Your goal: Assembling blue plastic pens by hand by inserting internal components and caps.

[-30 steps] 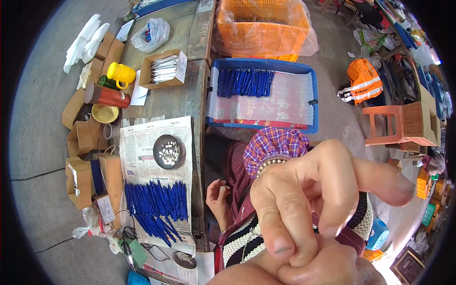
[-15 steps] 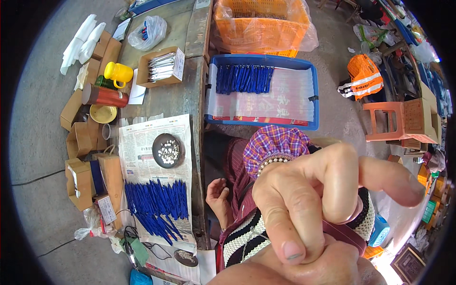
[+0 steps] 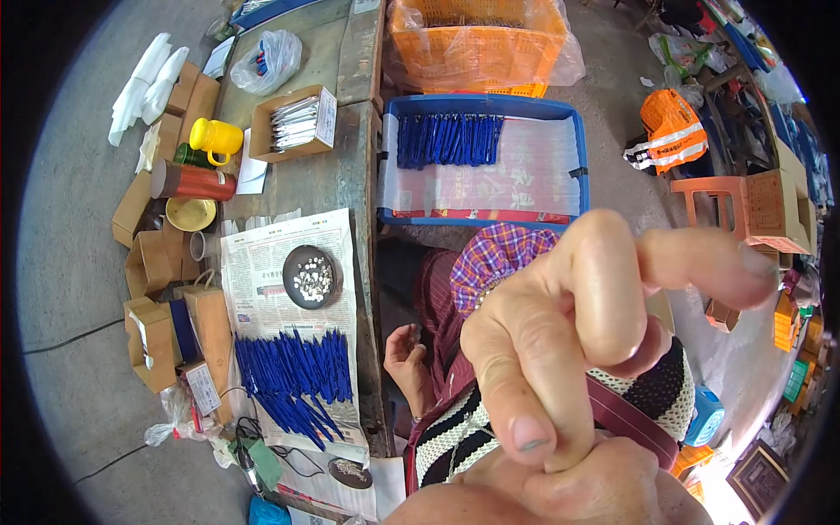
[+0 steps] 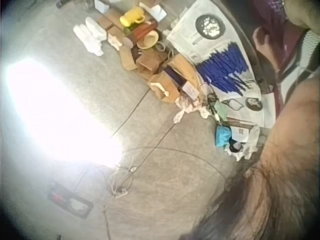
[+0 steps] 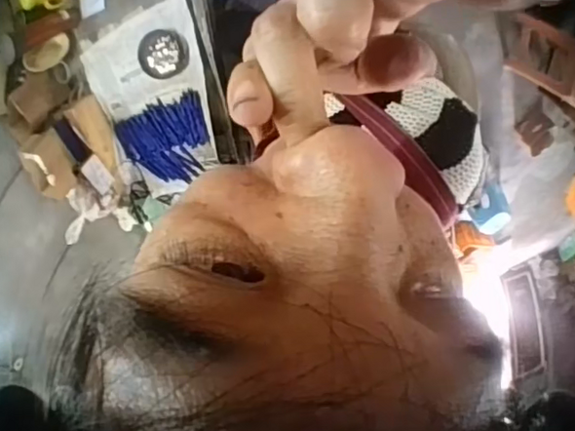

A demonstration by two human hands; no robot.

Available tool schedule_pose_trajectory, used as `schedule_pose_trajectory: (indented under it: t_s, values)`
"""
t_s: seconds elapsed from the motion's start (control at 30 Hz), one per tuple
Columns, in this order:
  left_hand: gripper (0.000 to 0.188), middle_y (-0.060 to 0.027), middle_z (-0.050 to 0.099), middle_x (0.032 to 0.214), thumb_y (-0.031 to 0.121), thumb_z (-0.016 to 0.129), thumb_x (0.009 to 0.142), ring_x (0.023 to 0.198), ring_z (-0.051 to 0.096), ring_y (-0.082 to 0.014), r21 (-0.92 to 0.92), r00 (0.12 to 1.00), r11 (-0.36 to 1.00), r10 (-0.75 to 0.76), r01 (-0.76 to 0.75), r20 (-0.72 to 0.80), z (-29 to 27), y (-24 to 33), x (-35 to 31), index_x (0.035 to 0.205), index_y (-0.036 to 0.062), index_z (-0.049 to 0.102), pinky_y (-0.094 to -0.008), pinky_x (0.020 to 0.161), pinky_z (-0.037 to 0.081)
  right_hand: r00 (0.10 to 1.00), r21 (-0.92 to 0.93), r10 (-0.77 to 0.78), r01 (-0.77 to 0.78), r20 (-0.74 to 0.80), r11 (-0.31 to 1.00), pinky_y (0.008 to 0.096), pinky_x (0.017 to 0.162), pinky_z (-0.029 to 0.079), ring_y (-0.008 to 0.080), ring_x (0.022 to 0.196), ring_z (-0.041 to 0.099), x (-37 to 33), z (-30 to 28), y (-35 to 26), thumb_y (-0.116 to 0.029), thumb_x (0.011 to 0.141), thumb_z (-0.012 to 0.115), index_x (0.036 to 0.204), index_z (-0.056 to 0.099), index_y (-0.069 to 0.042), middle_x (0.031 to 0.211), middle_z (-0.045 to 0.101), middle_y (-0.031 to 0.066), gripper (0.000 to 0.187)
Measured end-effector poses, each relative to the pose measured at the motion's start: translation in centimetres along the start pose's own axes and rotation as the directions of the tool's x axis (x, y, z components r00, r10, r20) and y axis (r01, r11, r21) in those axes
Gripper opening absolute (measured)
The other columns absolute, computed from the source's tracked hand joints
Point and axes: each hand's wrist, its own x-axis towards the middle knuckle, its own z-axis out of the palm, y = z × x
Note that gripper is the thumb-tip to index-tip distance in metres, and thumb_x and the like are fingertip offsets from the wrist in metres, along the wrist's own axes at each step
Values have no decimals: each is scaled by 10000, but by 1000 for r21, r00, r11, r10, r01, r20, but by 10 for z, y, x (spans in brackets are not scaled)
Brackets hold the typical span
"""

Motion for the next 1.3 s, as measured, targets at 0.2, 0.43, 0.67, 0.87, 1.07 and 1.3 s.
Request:
schedule_pose_trajectory:
  t_s: [0.2,0.43,0.67,0.87,1.07,1.3]
  values:
    - [410,-75,596,986,-197,500,671,823,538,-99,-10,999,1000,-20,21,45,15,8,1,1025,-2,565,-196,707,443,930,38,-368,368,-26,929,357,912,464,166,715,573,1,-6,24,-77,930,388,1309,414,-273,919,384,29,427]
    - [407,-76,595,980,-197,507,666,795,529,-91,-48,999,999,-13,14,33,15,11,0,1020,-4,565,-194,701,442,957,-287,-193,252,217,924,321,965,421,137,827,580,-1,-7,-9,-276,921,432,1270,448,-257,1078,407,-36,349]
    - [402,-76,593,973,-194,525,663,788,529,-95,-61,997,998,8,-3,82,10,1,5,1020,-10,562,-197,664,452,851,-378,-375,505,367,776,322,1097,236,30,918,563,-3,4,-3,-113,902,457,1208,475,-254,1156,384,-107,337]
    - [399,-76,592,960,-195,526,665,793,534,-101,-62,994,998,28,-22,105,14,-1,6,1016,-8,560,-194,660,458,814,-378,-397,558,424,739,305,1085,267,43,859,566,1,18,-13,-75,881,478,1209,480,-243,1101,380,-80,369]
    - [401,-70,596,957,-195,532,661,794,544,-100,-67,993,996,59,-52,106,20,0,0,1013,-5,563,-195,671,464,774,-394,-430,616,464,683,289,1073,298,56,801,570,-4,34,-27,-37,861,499,1211,486,-233,1046,376,-53,401]
    - [439,-68,604,949,-196,506,629,792,551,-107,-50,989,988,145,-143,26,17,-1,-14,1016,3,567,-199,661,453,848,-210,-388,479,360,852,326,991,365,77,815,528,-9,49,-34,-6,846,501,1248,473,-250,957,379,-16,471]
